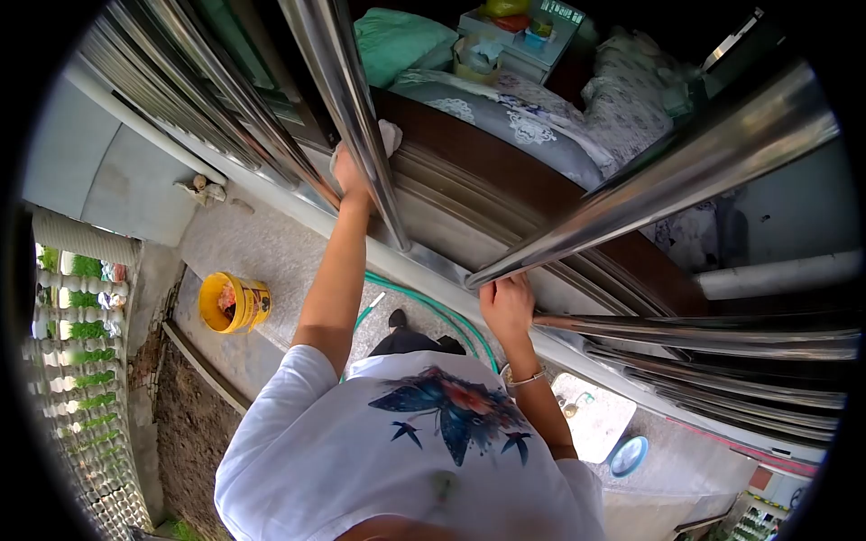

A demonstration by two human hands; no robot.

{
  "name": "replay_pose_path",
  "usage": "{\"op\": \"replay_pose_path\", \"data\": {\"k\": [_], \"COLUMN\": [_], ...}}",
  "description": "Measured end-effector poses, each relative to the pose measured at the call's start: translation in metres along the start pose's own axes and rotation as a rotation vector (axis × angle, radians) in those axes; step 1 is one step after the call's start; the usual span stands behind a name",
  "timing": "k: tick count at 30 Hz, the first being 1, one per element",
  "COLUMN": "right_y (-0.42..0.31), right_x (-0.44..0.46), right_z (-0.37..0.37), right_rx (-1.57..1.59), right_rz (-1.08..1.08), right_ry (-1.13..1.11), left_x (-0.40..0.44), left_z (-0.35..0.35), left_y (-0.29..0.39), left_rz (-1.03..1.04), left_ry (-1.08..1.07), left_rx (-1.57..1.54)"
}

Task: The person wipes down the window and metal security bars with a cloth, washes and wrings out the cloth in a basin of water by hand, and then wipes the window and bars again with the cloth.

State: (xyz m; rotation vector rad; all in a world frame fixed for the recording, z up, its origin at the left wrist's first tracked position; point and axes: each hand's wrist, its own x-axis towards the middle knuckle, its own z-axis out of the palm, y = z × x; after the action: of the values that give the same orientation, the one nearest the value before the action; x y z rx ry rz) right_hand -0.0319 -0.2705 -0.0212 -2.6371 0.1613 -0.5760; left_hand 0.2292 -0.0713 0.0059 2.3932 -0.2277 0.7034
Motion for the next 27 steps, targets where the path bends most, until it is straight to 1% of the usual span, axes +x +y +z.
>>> {"op": "replay_pose_path", "data": {"k": [1,3,5,7,8,10,11,13,14,16,17,18,19,21,22,23,25,26,27], "right_y": [-0.002,-0.007,-0.012,-0.015,-0.016,-0.014,-0.014,-0.014,-0.014,-0.014,-0.013,-0.012,-0.013,-0.014,-0.017,-0.018,-0.016,-0.015,-0.014], "right_x": [0.002,0.005,0.009,0.013,0.012,0.013,0.011,0.012,0.013,0.014,0.012,0.011,0.011,0.013,0.013,0.012,0.012,0.011,0.01], "right_z": [-0.002,-0.007,-0.009,-0.01,-0.01,-0.007,-0.007,-0.008,-0.009,-0.007,-0.008,-0.008,-0.008,-0.01,-0.01,-0.01,-0.009,-0.008,-0.007], "right_rx": [0.033,0.067,0.078,0.053,0.027,0.022,0.013,0.023,0.033,0.031,0.025,0.019,0.032,0.038,0.046,0.056,0.055,0.053,0.05], "right_rz": [-0.007,-0.012,0.06,0.066,0.077,0.072,0.068,0.08,0.094,0.074,0.065,0.06,0.051,0.027,0.055,0.088,0.053,0.06,0.069], "right_ry": [0.007,0.009,-0.026,-0.024,-0.026,-0.02,-0.013,-0.033,-0.05,-0.041,-0.035,-0.035,-0.033,-0.032,-0.032,-0.033,-0.009,-0.022,-0.033], "left_x": [0.0,-0.001,-0.01,-0.029,-0.044,-0.063,-0.064,-0.057,-0.048,-0.031,-0.023,-0.018,-0.015,-0.007,-0.008,-0.008,-0.011,-0.011,-0.009], "left_z": [0.003,0.005,0.001,-0.021,-0.024,-0.025,-0.024,-0.017,-0.017,-0.025,-0.022,0.003,0.003,0.002,0.01,0.008,0.002,-0.004,-0.003], "left_y": [-0.004,-0.003,0.007,0.029,0.035,0.042,0.037,0.026,0.034,0.044,0.045,0.011,0.011,0.015,0.011,0.009,0.002,0.005,0.004], "left_rz": [-0.004,-0.008,-0.031,0.063,0.061,-0.196,-0.199,-0.242,-0.294,-0.287,-0.266,-0.242,-0.248,-0.394,-0.371,-0.375,-0.293,-0.3,-0.295], "left_ry": [0.002,0.097,0.08,-0.191,-0.194,-0.173,-0.176,0.239,0.293,0.336,0.38,0.211,0.214,0.049,0.06,0.062,0.028,-0.001,0.002], "left_rx": [0.004,-0.011,-0.038,-0.019,-0.015,-0.209,-0.207,-0.276,-0.38,-0.262,-0.152,0.009,0.003,0.167,0.298,0.296,0.236,0.169,0.168]}}
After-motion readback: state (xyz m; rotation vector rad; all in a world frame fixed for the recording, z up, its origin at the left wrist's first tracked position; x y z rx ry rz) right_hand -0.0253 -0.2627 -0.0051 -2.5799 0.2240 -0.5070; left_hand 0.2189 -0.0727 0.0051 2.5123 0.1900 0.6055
